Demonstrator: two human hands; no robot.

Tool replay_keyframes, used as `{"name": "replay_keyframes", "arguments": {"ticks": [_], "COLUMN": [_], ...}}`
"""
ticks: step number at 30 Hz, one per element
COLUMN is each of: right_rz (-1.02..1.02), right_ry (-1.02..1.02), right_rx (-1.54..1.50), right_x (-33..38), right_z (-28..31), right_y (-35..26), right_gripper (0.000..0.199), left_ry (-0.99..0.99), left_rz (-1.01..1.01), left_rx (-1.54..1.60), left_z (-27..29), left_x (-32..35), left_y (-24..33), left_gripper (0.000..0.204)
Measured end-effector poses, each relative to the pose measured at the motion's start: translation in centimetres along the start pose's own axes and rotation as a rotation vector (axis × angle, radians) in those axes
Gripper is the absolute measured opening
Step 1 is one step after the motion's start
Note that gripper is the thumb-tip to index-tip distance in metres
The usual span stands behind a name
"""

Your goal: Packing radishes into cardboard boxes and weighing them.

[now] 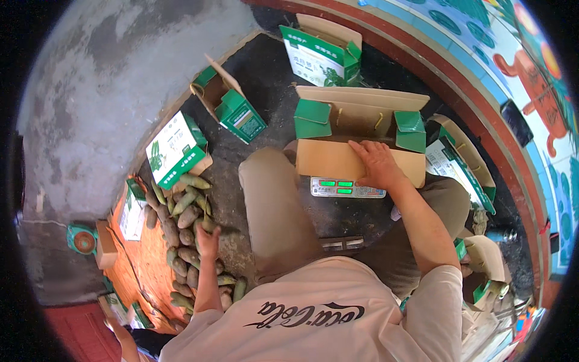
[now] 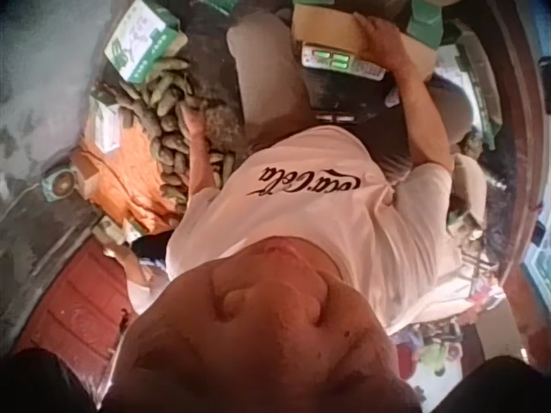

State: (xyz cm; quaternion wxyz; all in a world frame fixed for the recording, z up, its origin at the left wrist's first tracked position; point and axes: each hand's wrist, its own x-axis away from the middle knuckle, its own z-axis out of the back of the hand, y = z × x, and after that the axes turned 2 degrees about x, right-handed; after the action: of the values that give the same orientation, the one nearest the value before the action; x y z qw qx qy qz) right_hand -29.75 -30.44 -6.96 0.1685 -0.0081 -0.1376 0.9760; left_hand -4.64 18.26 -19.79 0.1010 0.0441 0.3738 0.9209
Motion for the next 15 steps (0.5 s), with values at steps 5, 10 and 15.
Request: {"name": "replay_keyframes", "arguments": {"ticks": [5, 10, 15], "right_rz": [-0.022, -0.005, -0.042], "right_ry": [0.044, 0.119, 0.085], "right_rx": [0.085, 0.077, 0.059], "right_x": [0.6, 0.4, 0.8], "right_z": [-0.9, -2.2, -1.9], "right_y": [0.3, 0.6, 0.7], "right_gripper": [0.098, 0.096, 0.097], "left_ry": [0.202, -0.060, -0.450], "left_rz": [-0.404, -0.593, -0.713], "left_rx": [0.092, 0.499, 0.537], "left_z": [1.0, -1.2, -8.3], "left_x": [-6.1, -7.1, -4.8], "left_y": [19.7, 32.9, 40.6], "left_gripper": [0.063, 0.050, 0.046]}}
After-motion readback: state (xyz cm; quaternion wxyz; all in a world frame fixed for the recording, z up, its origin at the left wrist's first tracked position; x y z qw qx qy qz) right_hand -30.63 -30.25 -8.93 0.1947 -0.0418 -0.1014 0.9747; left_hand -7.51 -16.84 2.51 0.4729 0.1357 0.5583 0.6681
